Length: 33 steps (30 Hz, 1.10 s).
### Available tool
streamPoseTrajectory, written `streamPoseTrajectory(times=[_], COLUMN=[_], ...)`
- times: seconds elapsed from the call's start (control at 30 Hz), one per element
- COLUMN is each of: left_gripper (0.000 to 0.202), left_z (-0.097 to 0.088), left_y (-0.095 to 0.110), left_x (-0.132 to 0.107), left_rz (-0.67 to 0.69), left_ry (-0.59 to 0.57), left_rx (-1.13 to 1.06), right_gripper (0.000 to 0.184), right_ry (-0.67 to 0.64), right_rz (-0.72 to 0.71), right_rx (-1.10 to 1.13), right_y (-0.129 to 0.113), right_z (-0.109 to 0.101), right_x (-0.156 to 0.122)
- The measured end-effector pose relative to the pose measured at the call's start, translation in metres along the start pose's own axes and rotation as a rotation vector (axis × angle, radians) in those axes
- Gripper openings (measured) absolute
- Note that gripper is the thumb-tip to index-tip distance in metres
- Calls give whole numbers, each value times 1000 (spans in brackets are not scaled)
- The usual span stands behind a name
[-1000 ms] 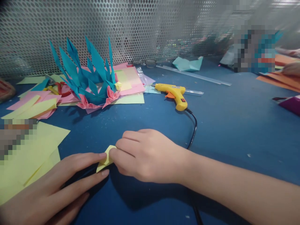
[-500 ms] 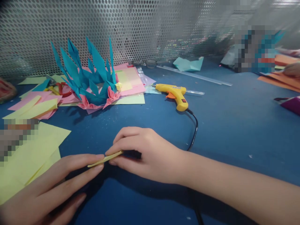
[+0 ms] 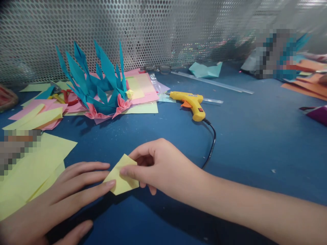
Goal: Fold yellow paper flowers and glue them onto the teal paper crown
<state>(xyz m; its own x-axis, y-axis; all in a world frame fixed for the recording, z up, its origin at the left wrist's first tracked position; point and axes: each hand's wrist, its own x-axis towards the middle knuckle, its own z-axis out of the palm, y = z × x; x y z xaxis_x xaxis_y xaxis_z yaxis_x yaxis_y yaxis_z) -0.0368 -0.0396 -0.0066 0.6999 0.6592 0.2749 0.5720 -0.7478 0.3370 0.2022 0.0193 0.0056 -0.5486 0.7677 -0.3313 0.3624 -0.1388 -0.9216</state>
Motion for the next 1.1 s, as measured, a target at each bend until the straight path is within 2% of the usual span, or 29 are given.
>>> streamPoseTrajectory(times=[0.13,0.2,0.27,0.37,0.57,0.7,0.9,1.1], left_gripper=[53,54,54,53,58,58,55,54], left_z=[3,4,5,6,7,7,10,12], left_y=[-2,-2,0,2,0,0,0,1], left_x=[-1,-2,-2,-2,0,2,3,3], left_rz=[-22,-33,-53,-62,96,86,81,88], left_ry=[-23,-45,-53,-32,-38,-33,-5,-6], left_rx=[3,30,73,140,241,261,216,220], right_gripper=[15,17,16,12,16,19,19,13], right_ry=[235,287,300,304,360,353,279,280], right_rz=[-282,-403,-448,-454,-452,-409,-267,-288], right_rx=[-395,-527,-594,-622,-653,-630,-511,-529], right_y=[6,8,9,10,13,10,5,5], right_z=[3,2,2,3,3,0,1,2], right_x=[-3,-5,-5,-5,-3,0,-2,-3])
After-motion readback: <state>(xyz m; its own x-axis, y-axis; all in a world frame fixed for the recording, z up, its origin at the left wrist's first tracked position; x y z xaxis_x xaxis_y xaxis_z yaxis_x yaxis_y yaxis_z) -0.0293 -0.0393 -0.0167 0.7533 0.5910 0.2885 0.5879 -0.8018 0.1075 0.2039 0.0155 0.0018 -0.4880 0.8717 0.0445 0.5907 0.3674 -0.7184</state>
